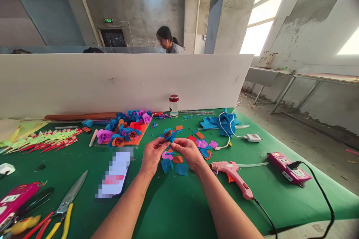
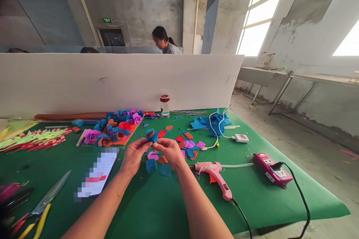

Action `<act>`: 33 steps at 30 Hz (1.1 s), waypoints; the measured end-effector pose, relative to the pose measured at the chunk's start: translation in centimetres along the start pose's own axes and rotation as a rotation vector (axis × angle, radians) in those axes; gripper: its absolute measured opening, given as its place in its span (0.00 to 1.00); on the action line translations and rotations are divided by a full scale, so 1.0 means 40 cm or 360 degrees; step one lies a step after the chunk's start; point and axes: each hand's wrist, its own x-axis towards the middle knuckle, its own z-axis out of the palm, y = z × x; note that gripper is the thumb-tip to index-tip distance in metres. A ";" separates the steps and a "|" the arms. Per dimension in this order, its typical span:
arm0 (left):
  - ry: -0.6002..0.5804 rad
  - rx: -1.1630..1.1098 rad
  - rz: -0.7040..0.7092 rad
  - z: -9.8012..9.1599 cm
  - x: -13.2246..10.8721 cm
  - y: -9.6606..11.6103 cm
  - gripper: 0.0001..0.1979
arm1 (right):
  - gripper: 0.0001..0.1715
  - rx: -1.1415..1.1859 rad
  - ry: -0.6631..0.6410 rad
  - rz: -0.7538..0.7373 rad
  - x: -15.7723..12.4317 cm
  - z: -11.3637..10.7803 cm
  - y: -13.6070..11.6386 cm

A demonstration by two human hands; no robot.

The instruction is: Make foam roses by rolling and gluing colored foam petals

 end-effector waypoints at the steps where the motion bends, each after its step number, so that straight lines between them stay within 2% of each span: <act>1: -0.0024 0.0016 0.0031 -0.003 0.000 -0.001 0.13 | 0.19 -0.0056 -0.0016 -0.0047 -0.001 0.003 -0.004; 6: -0.0099 0.0146 0.0255 -0.020 0.003 -0.002 0.12 | 0.19 -0.0226 -0.0101 -0.0255 0.000 0.014 -0.013; 10: -0.0120 0.0260 0.0384 -0.027 0.003 0.008 0.11 | 0.16 -0.0350 -0.0047 -0.0415 0.004 0.008 0.002; 14: -0.0095 0.0342 0.0441 -0.025 0.000 0.013 0.10 | 0.11 -0.0448 0.0030 -0.0436 0.005 0.001 0.015; 17: -0.0060 0.0321 0.0384 -0.017 -0.001 0.010 0.11 | 0.11 -0.0477 0.0135 -0.0411 0.002 0.005 0.012; 21: -0.0026 0.0052 0.0128 -0.002 -0.002 0.001 0.14 | 0.15 -0.0411 0.0181 -0.0359 -0.003 0.015 -0.002; 24: -0.0001 -0.0123 -0.0004 0.005 -0.001 -0.002 0.13 | 0.18 -0.0443 0.0255 -0.0380 -0.003 0.017 -0.007; 28: 0.0045 -0.0214 -0.0063 0.009 0.004 -0.003 0.13 | 0.18 -0.0295 0.0271 -0.0266 0.002 0.018 -0.001; 33: 0.0088 -0.0163 -0.0040 0.014 0.005 -0.002 0.15 | 0.18 -0.0149 0.0301 -0.0216 0.005 0.023 0.006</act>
